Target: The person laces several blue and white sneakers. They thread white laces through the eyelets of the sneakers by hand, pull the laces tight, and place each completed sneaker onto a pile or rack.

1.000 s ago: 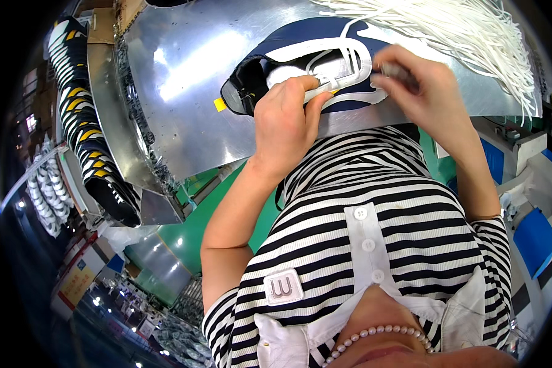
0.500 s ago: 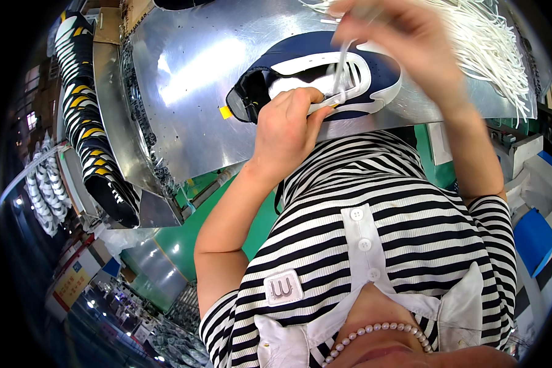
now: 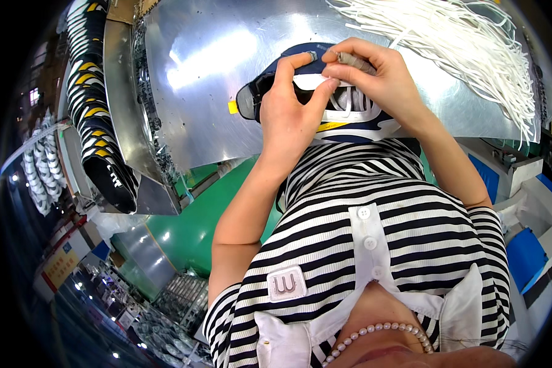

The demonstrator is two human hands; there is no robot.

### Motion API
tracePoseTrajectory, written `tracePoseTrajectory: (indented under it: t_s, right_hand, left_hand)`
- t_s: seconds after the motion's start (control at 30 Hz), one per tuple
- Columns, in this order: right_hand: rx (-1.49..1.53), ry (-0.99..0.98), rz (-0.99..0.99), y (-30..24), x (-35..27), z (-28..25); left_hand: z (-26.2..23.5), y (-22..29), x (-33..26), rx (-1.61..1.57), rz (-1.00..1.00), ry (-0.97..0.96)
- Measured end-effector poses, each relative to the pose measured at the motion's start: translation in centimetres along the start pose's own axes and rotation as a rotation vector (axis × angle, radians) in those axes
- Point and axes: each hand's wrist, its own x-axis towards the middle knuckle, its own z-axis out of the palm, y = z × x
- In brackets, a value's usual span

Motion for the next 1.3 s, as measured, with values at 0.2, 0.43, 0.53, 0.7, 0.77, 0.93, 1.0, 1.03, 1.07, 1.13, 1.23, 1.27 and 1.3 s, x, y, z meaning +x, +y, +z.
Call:
tracePoseTrajectory:
  t_s: [0.2, 0.43, 0.53, 0.7, 0.77, 0.93, 1.0, 1.03, 1.07, 1.13, 1.23, 1.27, 1.3]
  right_hand:
    - [-0.262, 0.070, -0.133, -1.1, -2.4, -1.2]
    - [-0.537, -0.010, -0.129, -1.2, -3.5, -1.5]
    - [-0.677, 0.039, -0.219, -1.0, -2.8, -0.6]
    - [-0.966, 0.067, -0.347, 0.0, -0.9, 1.6]
    - [-0.943, 0.010, -0.241, -0.7, -1.0, 0.9]
    - [-0.811, -0.040, -0.050, -4.5, -2.6, -4.8]
    - [-0.836, 0.026, -0.068, -4.2, -2.8, -5.5]
    - [-0.834, 0.069, -0.170, -2.6, -2.4, -5.3]
    - [-0.821, 0.114, -0.280, -0.9, -1.9, -5.1]
    - [-0.932, 0.054, -0.302, 2.0, -1.4, -5.1]
    - [-0.948, 0.039, -0.259, 1.8, -1.2, -4.4]
    - [-0.922, 0.043, -0.276, 2.0, -1.1, -4.4]
    - [-0.906, 0.051, -0.289, 2.3, -0.9, -4.7]
  left_hand:
    - [0.5, -0.6, 0.0, -0.073, 0.019, 0.027]
    - [0.8, -0.4, -0.1, -0.100, -0.007, 0.054]
    - [1.1, -0.9, -0.3, -0.056, 0.095, 0.072]
    - [1.6, -0.8, -0.2, 0.004, 0.194, 0.045]
    - [1.4, -1.6, 0.3, 0.011, 0.149, 0.056]
    - [1.0, -0.9, 1.3, -0.269, -0.036, 0.066]
    - [1.2, 0.0, 1.8, -0.306, -0.045, 0.070]
    - [1.1, -0.2, 1.9, -0.285, -0.080, 0.032]
    - [0.7, 0.1, 2.1, -0.397, -0.118, -0.014]
    - [-0.4, 0.9, 2.5, -0.611, -0.203, -0.117]
    - [-1.9, 1.0, 1.7, -0.437, -0.160, -0.200]
    - [-2.2, 1.5, 0.9, -0.372, -0.117, -0.208]
    - [-2.7, 2.4, -0.1, -0.217, -0.107, -0.225]
